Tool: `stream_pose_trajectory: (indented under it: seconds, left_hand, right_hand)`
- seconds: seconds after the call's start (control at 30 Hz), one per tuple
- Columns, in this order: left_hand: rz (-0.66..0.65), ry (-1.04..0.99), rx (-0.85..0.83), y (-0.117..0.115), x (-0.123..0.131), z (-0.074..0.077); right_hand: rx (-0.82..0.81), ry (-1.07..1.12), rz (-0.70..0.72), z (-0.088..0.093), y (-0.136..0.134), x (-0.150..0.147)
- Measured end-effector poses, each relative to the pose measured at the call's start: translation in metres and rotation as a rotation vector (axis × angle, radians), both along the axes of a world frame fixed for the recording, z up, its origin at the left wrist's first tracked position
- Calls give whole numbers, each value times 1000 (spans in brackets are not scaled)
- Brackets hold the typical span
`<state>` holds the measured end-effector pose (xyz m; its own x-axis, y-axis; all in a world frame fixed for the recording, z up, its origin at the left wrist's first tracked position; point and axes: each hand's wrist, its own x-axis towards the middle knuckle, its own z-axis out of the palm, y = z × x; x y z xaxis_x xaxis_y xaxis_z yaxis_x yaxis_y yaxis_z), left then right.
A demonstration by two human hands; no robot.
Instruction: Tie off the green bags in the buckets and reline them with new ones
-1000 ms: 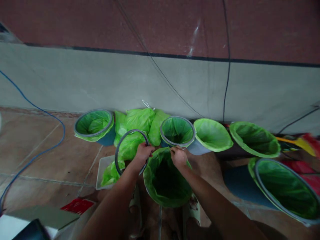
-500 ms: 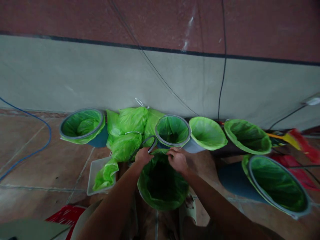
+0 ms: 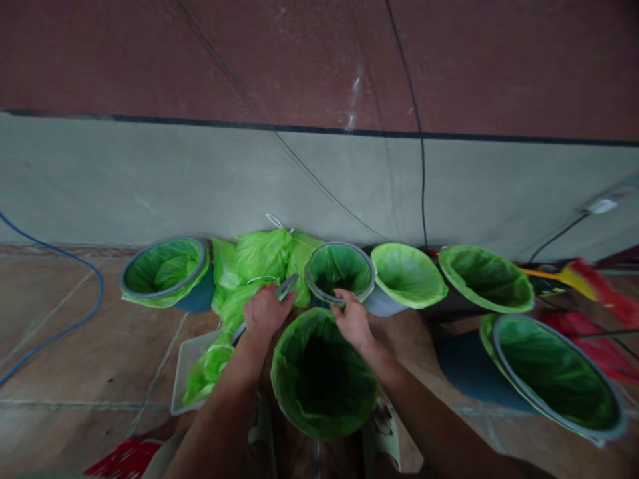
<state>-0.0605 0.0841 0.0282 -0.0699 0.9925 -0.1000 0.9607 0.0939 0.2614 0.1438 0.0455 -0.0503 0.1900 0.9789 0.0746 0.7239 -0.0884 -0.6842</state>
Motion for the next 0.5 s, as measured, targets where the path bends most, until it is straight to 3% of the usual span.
stream_pose_trajectory:
  seconds: [0.07,0.13,0.23,0.3,0.37,0.43,0.5]
  left_hand:
    - [13,-100,179,0,-3,33]
    - [-11,-358,353,-1,-4,58]
    - [37,-981,414,2,5,69]
    - [134,-1370,313,6,22,57]
    - [217,-1552,180,10,44,35]
    - [235,-1482,28,16,65,9]
    - [160,-1139,-96,23,79,-12]
  right_hand:
    - [80,138,16,20,6,-6]
    - [102,218,-1,35,11,-9]
    - [30,301,-124,38,13,-7]
    - [-63,447,-194,28,12,-1]
    - [-131,625,-267,10,11,10]
    - [-126,668,-391,-8,13,27]
    - [-72,502,-508,-23,19,50]
